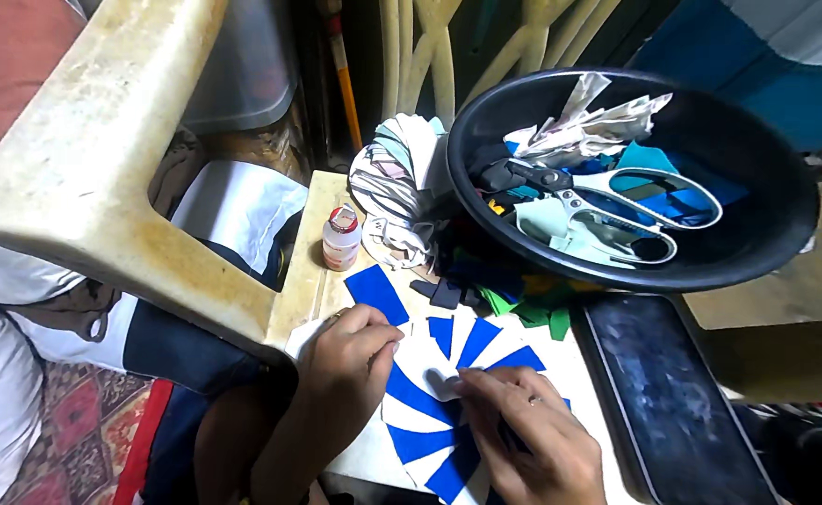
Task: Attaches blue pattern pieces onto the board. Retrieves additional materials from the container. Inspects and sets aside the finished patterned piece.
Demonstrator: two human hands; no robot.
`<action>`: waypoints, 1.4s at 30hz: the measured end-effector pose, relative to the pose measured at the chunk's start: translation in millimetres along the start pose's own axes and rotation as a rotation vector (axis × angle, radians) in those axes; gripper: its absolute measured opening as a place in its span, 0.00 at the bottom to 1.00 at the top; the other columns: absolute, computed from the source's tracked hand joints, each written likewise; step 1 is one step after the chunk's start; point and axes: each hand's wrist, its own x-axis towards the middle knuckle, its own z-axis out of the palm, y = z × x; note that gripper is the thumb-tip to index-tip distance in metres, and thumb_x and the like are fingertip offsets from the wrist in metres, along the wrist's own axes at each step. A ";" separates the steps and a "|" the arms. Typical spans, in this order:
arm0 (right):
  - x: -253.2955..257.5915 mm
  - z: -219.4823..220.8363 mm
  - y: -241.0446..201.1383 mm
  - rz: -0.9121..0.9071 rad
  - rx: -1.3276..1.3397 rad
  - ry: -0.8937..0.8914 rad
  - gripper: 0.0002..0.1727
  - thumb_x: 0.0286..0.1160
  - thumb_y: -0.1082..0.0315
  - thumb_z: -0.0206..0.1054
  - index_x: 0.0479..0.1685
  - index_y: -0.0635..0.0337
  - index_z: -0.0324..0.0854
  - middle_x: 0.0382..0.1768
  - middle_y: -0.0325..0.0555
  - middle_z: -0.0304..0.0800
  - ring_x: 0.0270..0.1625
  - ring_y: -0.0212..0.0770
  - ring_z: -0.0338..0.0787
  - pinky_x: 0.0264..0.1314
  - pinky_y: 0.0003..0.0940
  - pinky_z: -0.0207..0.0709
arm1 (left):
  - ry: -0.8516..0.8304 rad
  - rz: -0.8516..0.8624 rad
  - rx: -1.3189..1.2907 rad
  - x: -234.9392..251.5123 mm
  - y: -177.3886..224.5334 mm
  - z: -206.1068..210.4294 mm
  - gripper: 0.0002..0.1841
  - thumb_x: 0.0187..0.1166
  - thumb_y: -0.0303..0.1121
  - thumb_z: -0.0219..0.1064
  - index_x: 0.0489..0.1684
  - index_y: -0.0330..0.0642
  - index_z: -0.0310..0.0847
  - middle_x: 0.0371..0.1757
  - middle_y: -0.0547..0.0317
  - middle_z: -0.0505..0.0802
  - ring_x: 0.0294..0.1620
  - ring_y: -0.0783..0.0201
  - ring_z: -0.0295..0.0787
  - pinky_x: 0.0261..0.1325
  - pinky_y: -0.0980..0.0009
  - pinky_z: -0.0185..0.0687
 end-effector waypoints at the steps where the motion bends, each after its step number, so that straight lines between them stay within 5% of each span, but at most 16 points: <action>1: 0.0 0.0 -0.1 -0.001 -0.001 0.001 0.10 0.76 0.71 0.64 0.51 0.58 0.87 0.37 0.41 0.91 0.46 0.35 0.83 0.53 0.24 0.71 | -0.020 0.012 0.000 0.1 0.4 0.1 0.08 0.75 0.29 0.67 0.37 0.43 0.95 0.40 0.58 0.93 0.39 0.69 0.89 0.44 0.77 0.84; 18: 2.7 -4.2 -0.8 -0.036 0.009 -0.027 0.14 0.72 0.70 0.59 0.51 0.58 0.86 0.36 0.42 0.90 0.46 0.37 0.82 0.53 0.27 0.70 | -0.128 0.056 0.084 -0.4 2.6 2.2 0.09 0.76 0.33 0.68 0.39 0.46 0.97 0.42 0.57 0.92 0.39 0.63 0.87 0.43 0.70 0.85; 24: 7.9 2.0 -0.9 -0.094 0.055 -0.042 0.09 0.79 0.76 0.61 0.44 0.62 0.88 0.47 0.50 0.90 0.56 0.37 0.85 0.66 0.18 0.74 | -0.138 0.056 0.076 -0.4 1.7 1.8 0.10 0.76 0.34 0.68 0.40 0.45 0.97 0.42 0.57 0.91 0.39 0.63 0.87 0.43 0.69 0.84; 28: 4.7 6.5 1.2 -0.105 0.010 -0.125 0.13 0.72 0.78 0.59 0.37 0.61 0.91 0.46 0.50 0.92 0.55 0.40 0.86 0.66 0.18 0.73 | -0.124 0.041 0.049 -0.1 1.9 1.1 0.09 0.76 0.30 0.68 0.42 0.40 0.96 0.43 0.52 0.92 0.42 0.60 0.90 0.47 0.68 0.87; 33: 5.9 6.5 0.5 -0.100 -0.008 -0.148 0.13 0.72 0.77 0.59 0.39 0.60 0.92 0.49 0.51 0.92 0.55 0.41 0.86 0.65 0.20 0.74 | 0.111 -0.003 -0.004 0.4 7.3 -16.9 0.09 0.74 0.26 0.66 0.38 0.36 0.94 0.41 0.50 0.93 0.33 0.74 0.84 0.35 0.84 0.79; 38: 8.5 5.6 -1.8 -0.081 -0.027 -0.233 0.19 0.65 0.81 0.57 0.46 0.62 0.93 0.63 0.53 0.91 0.54 0.48 0.89 0.59 0.31 0.79 | 0.003 -0.278 -0.311 -23.9 28.1 -59.1 0.07 0.76 0.28 0.68 0.41 0.34 0.90 0.29 0.65 0.92 0.24 0.83 0.86 0.29 0.86 0.83; 42: 9.3 4.6 -2.6 -0.063 -0.001 -0.264 0.19 0.63 0.83 0.58 0.47 0.65 0.93 0.63 0.54 0.91 0.55 0.51 0.90 0.62 0.35 0.81 | -0.284 -0.530 -0.555 -81.0 56.2 -62.0 0.08 0.80 0.29 0.67 0.48 0.35 0.88 0.39 0.61 0.96 0.34 0.75 0.93 0.38 0.76 0.90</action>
